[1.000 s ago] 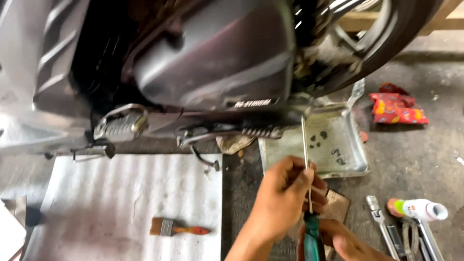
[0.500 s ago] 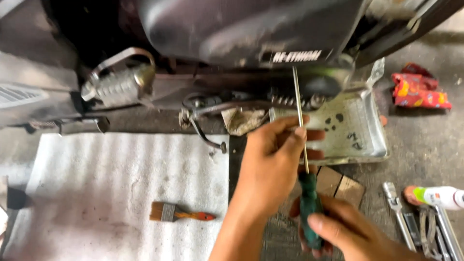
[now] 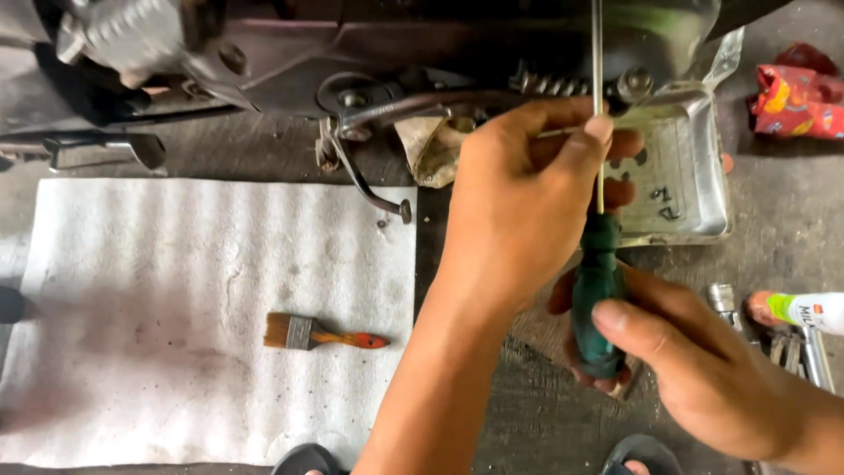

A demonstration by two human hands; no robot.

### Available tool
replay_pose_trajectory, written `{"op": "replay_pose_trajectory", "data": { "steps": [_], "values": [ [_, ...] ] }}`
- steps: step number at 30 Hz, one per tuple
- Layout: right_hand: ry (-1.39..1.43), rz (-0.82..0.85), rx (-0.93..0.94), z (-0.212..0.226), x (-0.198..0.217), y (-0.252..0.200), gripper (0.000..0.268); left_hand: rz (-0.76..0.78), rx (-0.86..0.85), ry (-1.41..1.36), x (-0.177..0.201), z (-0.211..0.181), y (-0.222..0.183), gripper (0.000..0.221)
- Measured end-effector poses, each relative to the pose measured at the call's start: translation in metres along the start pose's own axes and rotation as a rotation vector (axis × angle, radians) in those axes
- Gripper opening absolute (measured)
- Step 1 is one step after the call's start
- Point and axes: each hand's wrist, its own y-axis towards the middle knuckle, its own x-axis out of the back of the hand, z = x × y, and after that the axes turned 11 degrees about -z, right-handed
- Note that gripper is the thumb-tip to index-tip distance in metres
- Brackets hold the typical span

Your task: Removing the air filter cover from a motorcycle using a screwdriver

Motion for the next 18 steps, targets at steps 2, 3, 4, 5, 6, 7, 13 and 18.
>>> {"op": "replay_pose_trajectory", "data": {
  "steps": [2, 3, 4, 5, 6, 7, 13, 18],
  "values": [
    [0.014, -0.001, 0.014, -0.002, 0.001, 0.001, 0.042, -0.02, 0.035, -0.009, -0.001, -0.001, -0.001, 0.03],
    [0.03, 0.002, 0.029, -0.003, 0.002, 0.001, 0.042, -0.043, 0.069, -0.015, -0.001, -0.001, -0.001, 0.028],
    [0.031, 0.0, 0.024, -0.001, 0.004, 0.002, 0.042, -0.043, 0.074, -0.014, -0.002, 0.0, 0.0, 0.028],
    [0.001, 0.035, 0.07, -0.001, 0.005, 0.002, 0.042, -0.032, 0.045, -0.025, -0.002, 0.003, 0.001, 0.028],
    [-0.028, 0.07, 0.116, -0.001, 0.006, 0.002, 0.042, -0.021, 0.017, -0.035, -0.001, 0.006, 0.001, 0.029],
    [-0.026, 0.069, 0.108, -0.001, 0.006, 0.002, 0.042, -0.022, 0.025, -0.035, -0.001, 0.007, 0.001, 0.029],
    [0.001, 0.052, 0.13, 0.002, 0.005, 0.004, 0.042, -0.043, -0.001, -0.05, 0.0, 0.006, 0.001, 0.034],
    [-0.111, 0.007, 0.18, 0.008, 0.004, 0.006, 0.04, -0.056, -0.067, -0.105, 0.0, 0.007, 0.004, 0.034]
  ]
}}
